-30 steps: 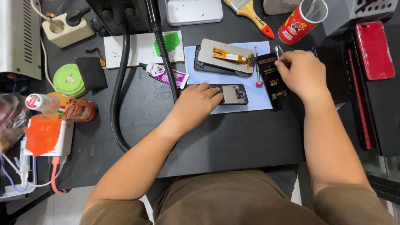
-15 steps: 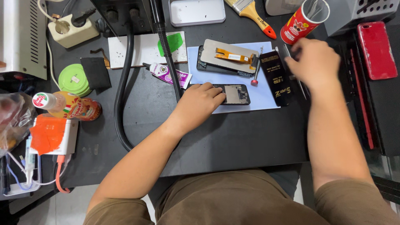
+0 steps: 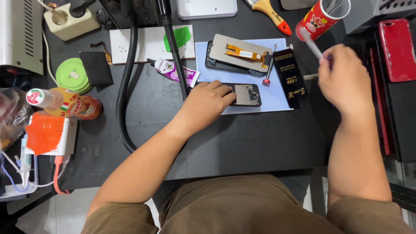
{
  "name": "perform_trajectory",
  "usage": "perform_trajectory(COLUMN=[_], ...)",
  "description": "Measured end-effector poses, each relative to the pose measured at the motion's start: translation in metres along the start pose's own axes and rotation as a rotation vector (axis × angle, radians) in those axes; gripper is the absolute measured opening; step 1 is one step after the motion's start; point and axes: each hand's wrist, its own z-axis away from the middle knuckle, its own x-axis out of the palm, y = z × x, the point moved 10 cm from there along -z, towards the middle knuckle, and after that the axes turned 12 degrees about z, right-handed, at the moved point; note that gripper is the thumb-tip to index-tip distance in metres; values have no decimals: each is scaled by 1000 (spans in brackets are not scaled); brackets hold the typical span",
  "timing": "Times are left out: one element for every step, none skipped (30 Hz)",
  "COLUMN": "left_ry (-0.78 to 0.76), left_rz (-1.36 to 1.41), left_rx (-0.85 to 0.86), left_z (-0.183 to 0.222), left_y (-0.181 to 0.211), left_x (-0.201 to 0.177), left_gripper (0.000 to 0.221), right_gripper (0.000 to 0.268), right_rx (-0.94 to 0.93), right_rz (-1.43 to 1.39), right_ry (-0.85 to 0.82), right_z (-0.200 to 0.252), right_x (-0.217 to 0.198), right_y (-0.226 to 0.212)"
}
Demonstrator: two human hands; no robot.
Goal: The person disassembles a smartphone by prying open the case and separating the screen assembly from the body. They use a metal prying tool and tweezers to remove adhesive residue and internal components. The person handles the screen, battery, and internal frame throughout the process.
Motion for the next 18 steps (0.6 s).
perform_trajectory(left_ry=[-20,-40,-59,-44,-29,-14,-25,-36,-48,-52,-56,-59,-59,-58,-56,-55,-54,-53], left_rz=[-3,-5,-8,-1,7,13,3,-7,-18,-16,-15,-14,-10,-8,-6,-7,-8,-8], left_rx=[-8,-16,-23,-14,-6,3,1,-1,-2,-1,0,2,3,4,4,3,2,2], left_z=[0,0,0,0,0,0,0,-1,-1,-1,-1,-1,-1,-1,-1,0,0,0], left_y=[-1,-2,-3,-2,-1,0,1,2,2,2,2,2,3,2,2,2,2,2], left_x=[2,3,5,3,1,0,1,2,3,3,3,3,3,2,2,2,2,3], left_gripper=[18,17,17,20,23,26,28,30,33,33,33,34,34,34,35,34,34,33], right_gripper=[10,8,7,10,14,18,18,18,18,23,27,30,32,33,33,34,36,31], right_rx=[7,14,21,70,120,170,153,135,117,92,67,66,64,83,87,90,78,96], right_rz=[-126,-252,-378,-554,-730,-907,-972,-1039,-1106,-1146,-1186,-1223,-1259,-1293,-1333,-1373,-1419,-1493], right_ry=[20,41,61,15,-33,-82,-78,-74,-69,-13,44,93,143,184,222,260,294,321], right_z=[3,6,8,9,10,12,11,11,11,10,8,8,8,8,8,8,7,5], right_x=[-6,-13,-18,-16,-12,-7,-10,-12,-14,-20,-24,-27,-29,-28,-29,-28,-29,-28], right_y=[-4,-7,-11,-12,-14,-17,-22,-27,-30,-31,-30,-27,-24,-20,-16,-14,-12,-9])
